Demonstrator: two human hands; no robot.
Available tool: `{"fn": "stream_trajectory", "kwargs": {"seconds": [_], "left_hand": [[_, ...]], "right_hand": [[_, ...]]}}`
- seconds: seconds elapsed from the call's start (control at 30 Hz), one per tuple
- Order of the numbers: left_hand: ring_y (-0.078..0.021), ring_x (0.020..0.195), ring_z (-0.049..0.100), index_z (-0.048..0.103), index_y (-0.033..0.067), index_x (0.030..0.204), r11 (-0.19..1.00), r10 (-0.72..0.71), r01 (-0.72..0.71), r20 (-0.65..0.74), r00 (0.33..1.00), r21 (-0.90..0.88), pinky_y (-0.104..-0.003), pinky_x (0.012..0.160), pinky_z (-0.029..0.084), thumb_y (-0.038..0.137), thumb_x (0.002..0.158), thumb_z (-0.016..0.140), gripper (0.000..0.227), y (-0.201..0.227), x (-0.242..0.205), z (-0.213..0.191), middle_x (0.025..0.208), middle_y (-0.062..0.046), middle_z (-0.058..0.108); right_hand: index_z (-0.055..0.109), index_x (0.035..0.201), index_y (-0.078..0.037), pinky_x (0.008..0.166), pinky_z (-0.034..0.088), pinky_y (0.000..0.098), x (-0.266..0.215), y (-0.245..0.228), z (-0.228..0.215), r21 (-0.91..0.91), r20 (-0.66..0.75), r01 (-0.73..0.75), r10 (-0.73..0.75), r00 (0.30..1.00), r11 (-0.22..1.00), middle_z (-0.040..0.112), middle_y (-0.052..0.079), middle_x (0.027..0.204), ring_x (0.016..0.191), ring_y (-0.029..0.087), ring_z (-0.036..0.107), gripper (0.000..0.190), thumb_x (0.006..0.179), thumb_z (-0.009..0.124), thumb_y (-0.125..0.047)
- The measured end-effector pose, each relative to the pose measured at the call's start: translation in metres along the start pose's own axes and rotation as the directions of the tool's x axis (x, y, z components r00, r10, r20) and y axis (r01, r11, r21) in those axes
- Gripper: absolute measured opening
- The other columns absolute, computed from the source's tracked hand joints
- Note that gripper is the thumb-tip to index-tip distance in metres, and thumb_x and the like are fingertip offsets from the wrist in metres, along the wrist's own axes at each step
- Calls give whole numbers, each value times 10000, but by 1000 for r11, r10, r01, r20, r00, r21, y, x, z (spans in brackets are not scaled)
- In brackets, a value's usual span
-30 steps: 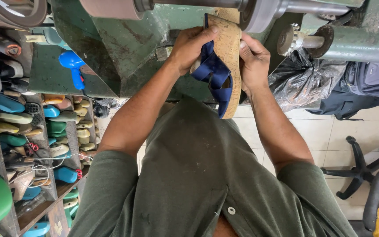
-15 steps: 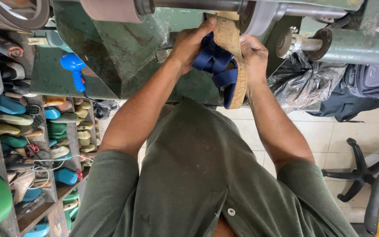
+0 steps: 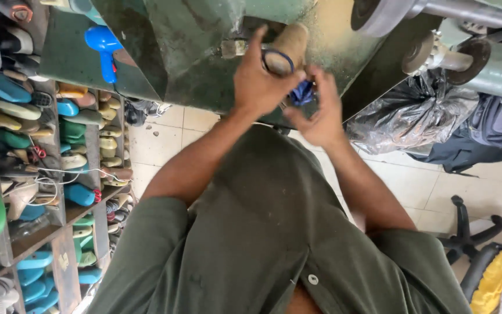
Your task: The person grinds the sole of a blue slipper against a rotating grinding wheel, holding it with both hands and rotating it to smooth the surface. They periodically pause to inspect the sole and move between the grinding machine and a nearby workbench.
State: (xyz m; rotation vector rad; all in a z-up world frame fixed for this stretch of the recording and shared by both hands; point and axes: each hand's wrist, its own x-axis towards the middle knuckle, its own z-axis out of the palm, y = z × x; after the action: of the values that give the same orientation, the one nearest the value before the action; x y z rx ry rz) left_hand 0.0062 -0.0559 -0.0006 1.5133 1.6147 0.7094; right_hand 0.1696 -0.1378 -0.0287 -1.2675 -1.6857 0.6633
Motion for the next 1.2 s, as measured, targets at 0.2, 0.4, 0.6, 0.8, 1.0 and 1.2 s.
{"fn": "stream_trajectory", "kwargs": {"seconds": [0.2, 0.4, 0.6, 0.8, 1.0, 1.2], "left_hand": [[-215, 1166, 719, 343, 181, 1575, 994, 25, -1, 218, 976, -105, -352, 968, 599, 556, 767, 775, 990, -17, -61, 22, 1509, -121, 540], [-296, 1069, 737, 499, 260, 1524, 910, 172, -101, 144, 975, -402, -415, 783, 650, 391, 735, 929, 907, -40, -96, 27, 1068, -103, 706], [-209, 874, 708, 593, 206, 1339, 893, 337, -295, 72, 939, -340, -308, 662, 664, 368, 786, 873, 641, -49, -99, -17, 905, -28, 713], [-154, 746, 775, 551, 145, 1411, 844, 381, -20, 574, 724, -536, -274, 347, 646, 90, 929, 614, 489, -2, -119, -82, 1209, -82, 596], [-204, 1240, 627, 570, 26, 1415, 683, 527, 91, 575, 626, -724, -330, 1042, 612, -82, 864, 626, 565, -30, -145, -35, 1367, -115, 615], [-99, 1072, 636, 580, 90, 1438, 747, 472, 140, 667, 577, -649, -215, 757, 539, -46, 839, 618, 615, -5, -184, -14, 1184, -106, 714]], "right_hand": [[322, 1484, 19, 1103, 454, 478, -20, 6, 12, 41, -96, -214, 217, 972, 976, 417, 237, 1447, 1325, 370, 541, 801, 872, 787, -205], [395, 1432, -63, 942, 526, 430, -52, 17, 34, 372, -374, -54, 203, 905, 927, 625, 182, 1245, 1131, 245, 635, 907, 760, 1001, -5], [397, 1366, 87, 939, 537, 492, -67, -38, 11, 180, -424, 190, -98, 900, 965, 580, 265, 1232, 1143, 407, 655, 869, 733, 989, 20], [374, 1374, -105, 1005, 456, 412, -98, -119, -15, -145, -214, 112, -142, 966, 983, 530, 168, 1253, 1147, 308, 598, 658, 899, 827, -142], [454, 1298, 53, 1012, 464, 571, -132, -162, -39, -460, -48, 203, -252, 966, 864, 539, 302, 1328, 1157, 483, 575, 493, 959, 784, -84], [537, 1330, -50, 996, 412, 595, -172, -164, -70, -603, -73, 180, -279, 957, 777, 476, 256, 1289, 1125, 418, 512, 441, 943, 744, -90]]}}
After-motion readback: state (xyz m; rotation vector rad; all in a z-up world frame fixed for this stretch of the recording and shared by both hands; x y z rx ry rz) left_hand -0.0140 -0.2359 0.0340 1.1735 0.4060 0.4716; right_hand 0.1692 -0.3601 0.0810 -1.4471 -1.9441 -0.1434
